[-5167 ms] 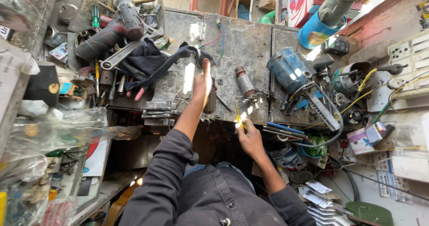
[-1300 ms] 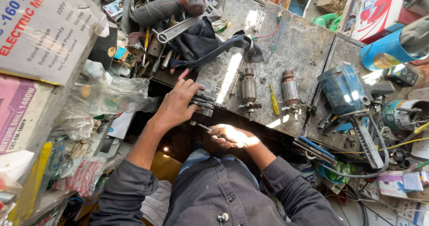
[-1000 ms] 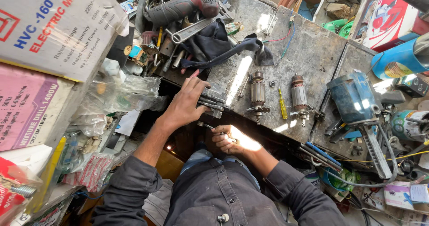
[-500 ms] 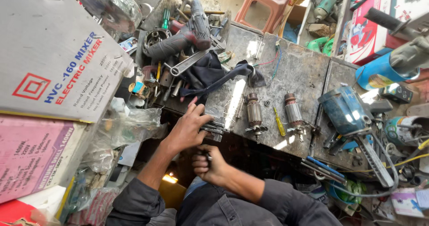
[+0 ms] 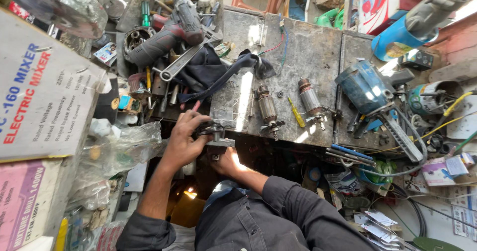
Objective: The person works at a cluttered repair workbench disassembling and reassembling a small electric motor armature. They hold the motor housing, use a screwdriver on its parts, pick up and turn the armature, and handle small components one at a time while fitting them back together.
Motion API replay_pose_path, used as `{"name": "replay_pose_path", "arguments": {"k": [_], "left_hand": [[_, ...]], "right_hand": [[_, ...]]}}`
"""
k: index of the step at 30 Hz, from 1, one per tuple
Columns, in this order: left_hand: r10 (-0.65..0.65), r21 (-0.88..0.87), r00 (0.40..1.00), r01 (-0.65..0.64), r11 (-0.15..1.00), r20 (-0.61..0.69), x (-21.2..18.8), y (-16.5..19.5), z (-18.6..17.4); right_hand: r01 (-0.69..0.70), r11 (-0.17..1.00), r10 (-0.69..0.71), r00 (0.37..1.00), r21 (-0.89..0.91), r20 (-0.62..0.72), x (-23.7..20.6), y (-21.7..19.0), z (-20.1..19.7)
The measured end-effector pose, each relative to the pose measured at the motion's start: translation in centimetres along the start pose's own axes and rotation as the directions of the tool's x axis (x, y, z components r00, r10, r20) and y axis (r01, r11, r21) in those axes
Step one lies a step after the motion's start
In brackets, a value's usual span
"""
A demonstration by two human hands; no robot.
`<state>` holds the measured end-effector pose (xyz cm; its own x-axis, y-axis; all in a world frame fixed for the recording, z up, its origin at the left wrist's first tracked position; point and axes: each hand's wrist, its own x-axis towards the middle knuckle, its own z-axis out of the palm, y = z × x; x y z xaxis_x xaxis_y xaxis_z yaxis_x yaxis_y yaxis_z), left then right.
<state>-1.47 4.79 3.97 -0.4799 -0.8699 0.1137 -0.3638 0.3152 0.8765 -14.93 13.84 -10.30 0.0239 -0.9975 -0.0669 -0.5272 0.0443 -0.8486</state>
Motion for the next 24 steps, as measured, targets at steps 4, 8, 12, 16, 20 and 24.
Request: {"name": "replay_pose_path", "arguments": {"k": [4, 8, 12, 16, 20, 24], "left_hand": [[-0.146, -0.540, 0.988, 0.099, 0.836, -0.045, -0.5, -0.9, 0.4], [-0.270, -0.925, 0.963, 0.110, 0.364, 0.008, -0.5, -1.6, 1.9], [-0.203, -0.958, 0.973, 0.158, 0.240, 0.110, -1.4, -1.3, 4.4], [-0.199, -0.975, 0.962, 0.206, 0.090, 0.185, -1.0, -0.9, 7.0], [-0.177, -0.959, 0.947, 0.279, 0.052, 0.266, -0.7, -0.4, 8.6], [-0.172, -0.946, 0.940, 0.313, 0.085, 0.296, -0.3, 0.4, 9.8]], "right_hand": [[0.144, 0.989, -0.146, 0.983, 0.019, 0.116, -0.3, 1.9, -1.8], [0.080, 0.976, -0.034, 0.976, -0.204, 0.217, -1.0, 2.9, -3.1], [0.102, 0.956, -0.017, 0.955, -0.275, 0.295, -1.3, 3.6, -4.5], [0.074, 0.958, 0.035, 0.929, -0.277, 0.369, -1.4, 4.3, -5.6], [-0.041, 0.987, 0.107, 0.887, -0.155, 0.448, -3.8, 5.7, -7.4], [-0.240, 0.942, 0.083, 0.844, 0.234, 0.531, -8.7, 7.4, -11.5]]}}
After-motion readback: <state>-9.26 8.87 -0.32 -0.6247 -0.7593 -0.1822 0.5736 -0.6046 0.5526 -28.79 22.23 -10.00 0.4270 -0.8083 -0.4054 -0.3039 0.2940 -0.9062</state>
